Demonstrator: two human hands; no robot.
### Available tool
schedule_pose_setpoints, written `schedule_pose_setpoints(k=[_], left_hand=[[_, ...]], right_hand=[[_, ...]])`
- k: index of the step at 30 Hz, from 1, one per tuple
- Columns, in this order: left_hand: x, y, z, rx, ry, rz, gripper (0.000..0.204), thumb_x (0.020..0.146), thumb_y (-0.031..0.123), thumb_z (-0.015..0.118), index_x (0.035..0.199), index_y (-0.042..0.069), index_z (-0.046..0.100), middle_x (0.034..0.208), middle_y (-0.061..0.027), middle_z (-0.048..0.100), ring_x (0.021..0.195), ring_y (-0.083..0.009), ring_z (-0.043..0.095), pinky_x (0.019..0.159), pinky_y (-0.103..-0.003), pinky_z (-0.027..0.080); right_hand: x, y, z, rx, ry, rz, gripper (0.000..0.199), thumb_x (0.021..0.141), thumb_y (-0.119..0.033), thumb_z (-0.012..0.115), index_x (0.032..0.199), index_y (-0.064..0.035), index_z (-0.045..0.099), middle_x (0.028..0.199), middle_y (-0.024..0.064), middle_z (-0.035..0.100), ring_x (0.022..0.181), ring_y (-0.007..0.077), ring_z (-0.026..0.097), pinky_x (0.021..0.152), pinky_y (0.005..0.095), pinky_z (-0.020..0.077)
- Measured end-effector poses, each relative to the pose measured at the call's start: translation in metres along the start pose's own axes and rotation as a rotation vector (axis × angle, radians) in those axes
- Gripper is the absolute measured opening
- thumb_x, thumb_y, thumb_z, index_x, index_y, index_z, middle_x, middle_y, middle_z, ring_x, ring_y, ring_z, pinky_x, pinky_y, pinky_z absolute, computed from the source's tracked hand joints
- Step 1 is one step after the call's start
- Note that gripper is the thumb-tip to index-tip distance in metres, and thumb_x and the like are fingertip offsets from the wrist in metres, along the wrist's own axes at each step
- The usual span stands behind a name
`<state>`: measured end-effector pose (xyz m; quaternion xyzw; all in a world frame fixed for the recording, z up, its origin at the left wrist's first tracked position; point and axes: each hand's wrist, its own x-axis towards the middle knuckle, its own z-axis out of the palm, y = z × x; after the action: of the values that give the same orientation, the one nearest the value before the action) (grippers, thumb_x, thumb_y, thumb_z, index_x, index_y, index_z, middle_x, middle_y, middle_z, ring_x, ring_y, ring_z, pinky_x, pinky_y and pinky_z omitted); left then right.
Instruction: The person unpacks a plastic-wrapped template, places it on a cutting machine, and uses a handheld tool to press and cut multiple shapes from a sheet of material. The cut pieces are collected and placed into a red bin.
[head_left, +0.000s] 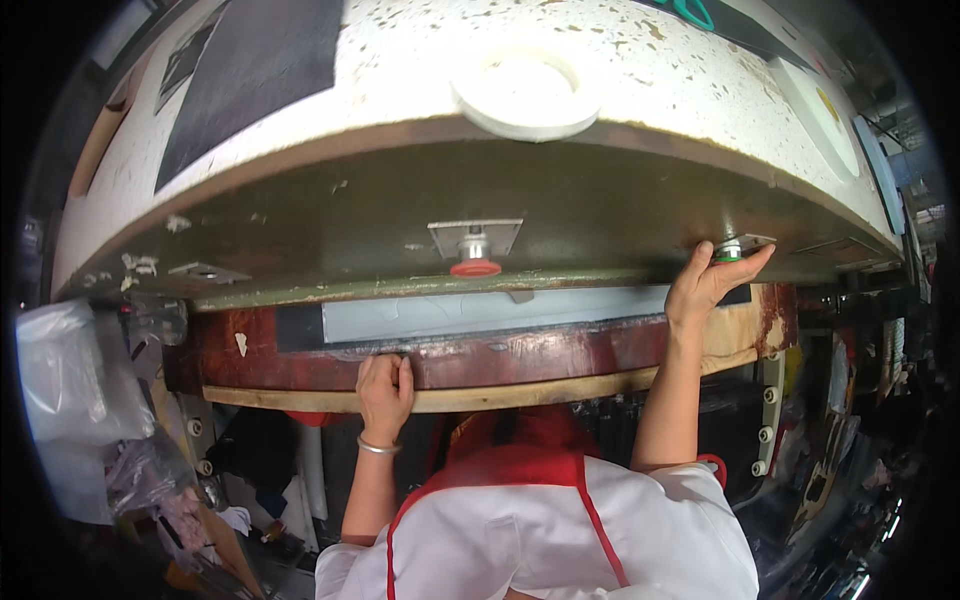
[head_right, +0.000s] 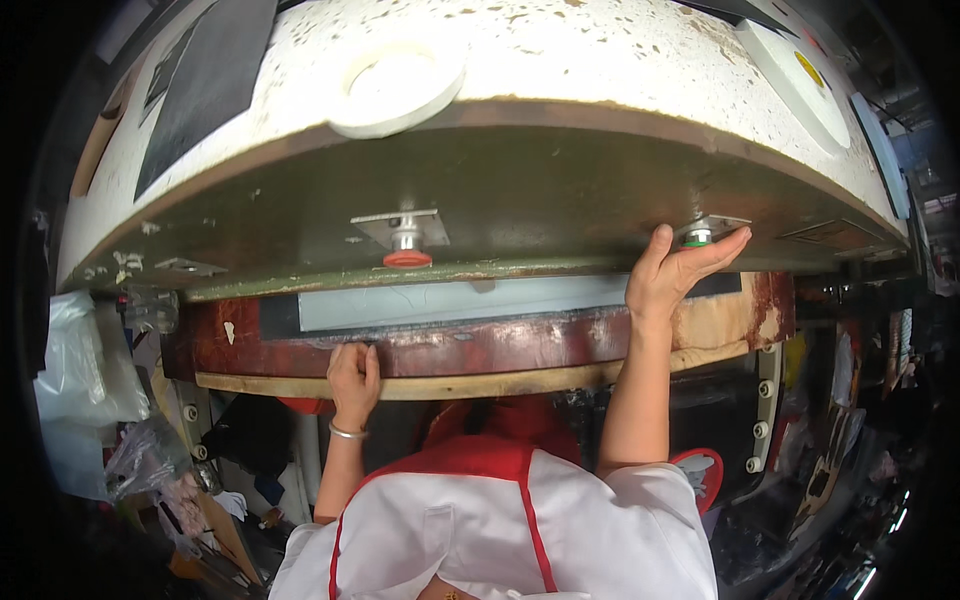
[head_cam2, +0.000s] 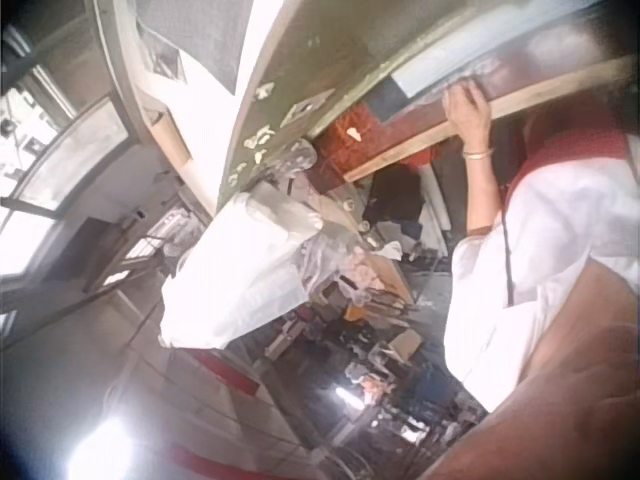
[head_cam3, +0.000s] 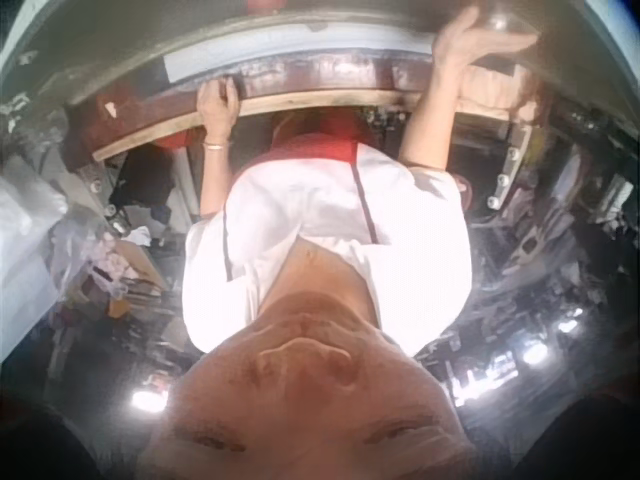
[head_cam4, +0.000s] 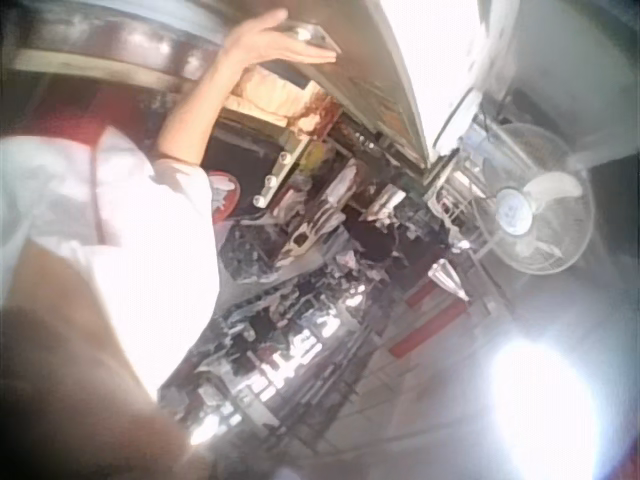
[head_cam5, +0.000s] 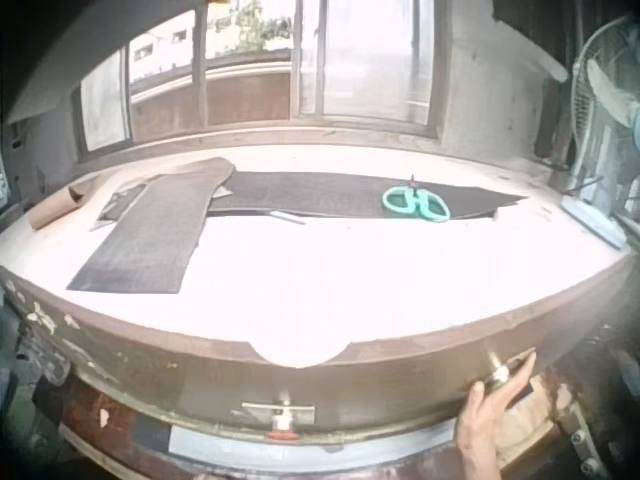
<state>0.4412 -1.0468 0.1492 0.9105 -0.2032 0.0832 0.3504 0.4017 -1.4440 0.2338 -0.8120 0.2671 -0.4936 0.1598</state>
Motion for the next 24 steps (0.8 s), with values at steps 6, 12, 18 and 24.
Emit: schedule_pose_setpoints(k=[6,12,18,24], left_hand=[[0.012,-0.004,-0.002,0.032,-0.042,0.008,0.016,0.083,0.009,0.065,0.071,0.003,0.056,0.057,-0.0117,0.05,0.056,-0.0314,0.05,0.054,-0.042,0.041],[0.004,-0.004,0.005,0.064,0.06,0.091,0.019,0.084,0.015,0.065,0.069,0.005,0.058,0.057,-0.0106,0.052,0.055,-0.0309,0.054,0.052,-0.041,0.042],[-0.022,0.001,0.001,0.069,-0.001,-0.069,0.023,0.082,0.017,0.066,0.064,0.006,0.056,0.054,-0.0095,0.05,0.054,-0.0305,0.053,0.051,-0.042,0.041],[-0.079,0.017,-0.018,0.097,-0.035,-0.016,0.019,0.08,0.015,0.068,0.066,0.008,0.058,0.057,-0.0088,0.052,0.055,-0.0291,0.052,0.053,-0.04,0.041]], right_hand=[[-0.016,-0.001,-0.017,0.075,-0.136,0.072,0.087,0.095,-0.034,0.051,0.145,0.0098,-0.004,0.151,0.0333,0.003,0.142,0.0435,0.006,0.115,0.049,0.006],[-0.128,-0.026,-0.066,0.268,-0.63,0.499,0.042,0.086,-0.013,0.065,0.125,-0.0001,0.056,0.088,0.0158,0.067,0.087,0.0245,0.064,0.08,0.0375,0.0485],[-0.169,-0.006,-0.1,0.275,-0.739,0.103,0.009,0.079,-0.004,0.066,0.087,-0.0004,0.067,0.085,0.0155,0.067,0.084,0.0333,0.062,0.075,0.0398,0.0494],[-0.16,-0.034,-0.104,0.227,-0.552,0.177,0.011,0.078,-0.003,0.068,0.089,-0.0001,0.068,0.083,0.0151,0.067,0.081,0.0296,0.064,0.074,0.0369,0.0502]])
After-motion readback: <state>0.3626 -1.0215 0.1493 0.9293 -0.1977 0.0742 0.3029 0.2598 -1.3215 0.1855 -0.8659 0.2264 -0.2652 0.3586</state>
